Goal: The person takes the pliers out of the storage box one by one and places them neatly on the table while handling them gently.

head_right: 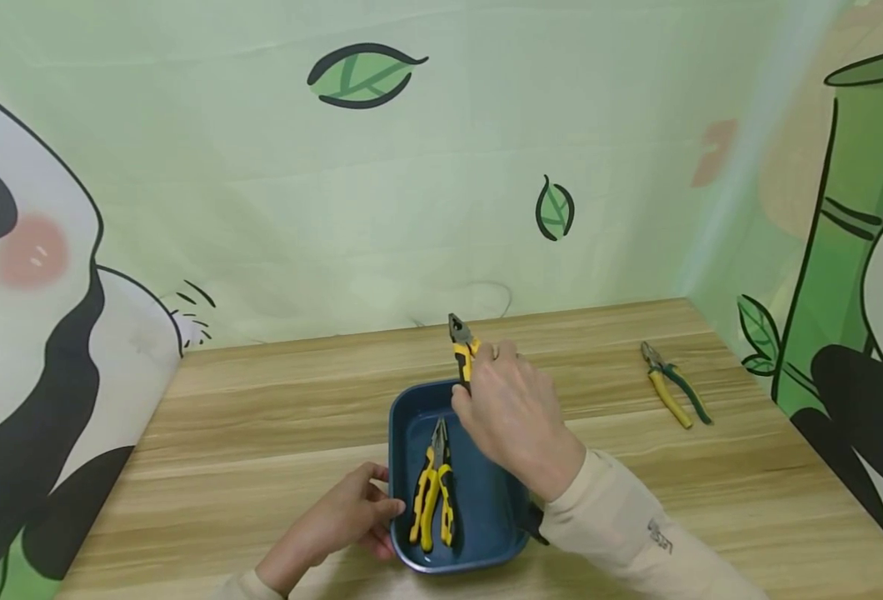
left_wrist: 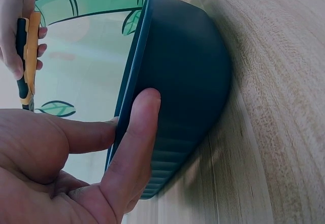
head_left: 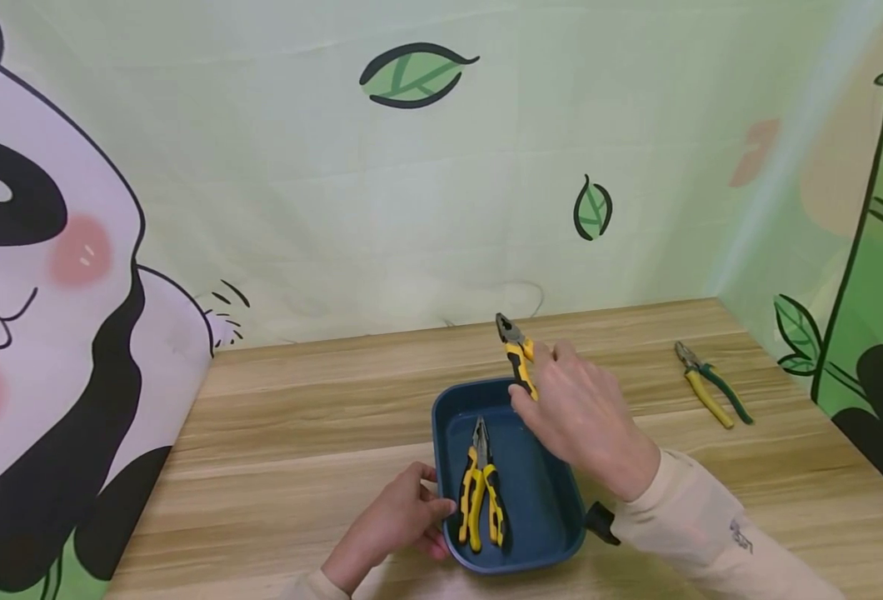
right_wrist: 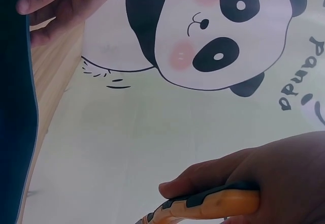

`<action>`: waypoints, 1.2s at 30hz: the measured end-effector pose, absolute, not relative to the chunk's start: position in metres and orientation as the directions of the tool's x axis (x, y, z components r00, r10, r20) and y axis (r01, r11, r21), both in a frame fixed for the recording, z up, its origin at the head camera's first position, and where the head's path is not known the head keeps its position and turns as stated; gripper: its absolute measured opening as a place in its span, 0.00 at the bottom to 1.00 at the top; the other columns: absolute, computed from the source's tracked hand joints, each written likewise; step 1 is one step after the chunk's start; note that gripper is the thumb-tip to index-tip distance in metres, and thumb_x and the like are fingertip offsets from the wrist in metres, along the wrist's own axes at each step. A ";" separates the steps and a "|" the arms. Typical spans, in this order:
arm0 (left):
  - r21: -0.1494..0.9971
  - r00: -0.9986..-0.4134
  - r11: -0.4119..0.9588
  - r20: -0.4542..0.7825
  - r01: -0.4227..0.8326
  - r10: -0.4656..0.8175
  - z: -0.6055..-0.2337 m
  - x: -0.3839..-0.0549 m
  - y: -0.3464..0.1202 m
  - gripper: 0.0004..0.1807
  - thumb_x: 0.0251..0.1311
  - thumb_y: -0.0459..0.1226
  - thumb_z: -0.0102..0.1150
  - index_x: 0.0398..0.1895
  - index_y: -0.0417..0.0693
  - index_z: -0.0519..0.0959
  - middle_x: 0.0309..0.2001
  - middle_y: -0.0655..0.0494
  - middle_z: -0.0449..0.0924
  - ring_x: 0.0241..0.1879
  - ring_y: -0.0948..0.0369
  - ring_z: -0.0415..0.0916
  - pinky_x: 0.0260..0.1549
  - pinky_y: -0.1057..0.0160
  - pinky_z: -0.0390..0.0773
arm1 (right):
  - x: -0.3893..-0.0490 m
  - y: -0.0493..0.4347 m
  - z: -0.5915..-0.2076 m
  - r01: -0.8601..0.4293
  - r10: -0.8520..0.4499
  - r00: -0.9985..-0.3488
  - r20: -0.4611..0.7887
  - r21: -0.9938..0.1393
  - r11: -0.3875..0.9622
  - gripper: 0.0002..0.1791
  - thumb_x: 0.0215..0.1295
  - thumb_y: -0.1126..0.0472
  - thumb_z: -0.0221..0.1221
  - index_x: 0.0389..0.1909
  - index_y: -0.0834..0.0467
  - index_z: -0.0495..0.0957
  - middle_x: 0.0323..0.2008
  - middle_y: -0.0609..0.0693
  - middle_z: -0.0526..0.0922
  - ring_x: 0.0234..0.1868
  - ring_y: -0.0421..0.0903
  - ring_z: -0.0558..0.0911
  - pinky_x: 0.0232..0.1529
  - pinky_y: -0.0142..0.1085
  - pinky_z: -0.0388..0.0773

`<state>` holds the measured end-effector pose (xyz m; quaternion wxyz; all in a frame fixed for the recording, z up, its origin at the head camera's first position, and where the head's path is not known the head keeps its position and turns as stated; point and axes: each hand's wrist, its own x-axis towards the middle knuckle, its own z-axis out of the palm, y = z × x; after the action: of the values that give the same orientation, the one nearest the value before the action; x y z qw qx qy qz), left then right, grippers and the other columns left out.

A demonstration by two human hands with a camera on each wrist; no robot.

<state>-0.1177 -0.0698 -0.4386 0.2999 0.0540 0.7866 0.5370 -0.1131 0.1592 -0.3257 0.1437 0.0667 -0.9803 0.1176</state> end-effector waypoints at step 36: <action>0.890 -0.814 0.394 -0.398 -0.229 0.424 -0.438 -0.117 -0.072 0.24 0.71 0.27 0.60 0.62 0.26 0.62 0.35 0.41 0.82 0.20 0.58 0.82 0.22 0.57 0.89 | -0.114 0.175 -0.331 -0.153 -0.079 -0.940 0.332 -0.201 0.968 0.28 0.67 0.55 0.66 0.56 0.74 0.76 0.32 0.61 0.75 0.18 0.49 0.71 0.11 0.37 0.71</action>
<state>-0.1170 -0.0715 -0.4384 0.2986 0.0623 0.7797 0.5469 -0.1138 0.1754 -0.3306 0.1631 0.0594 -0.9784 0.1124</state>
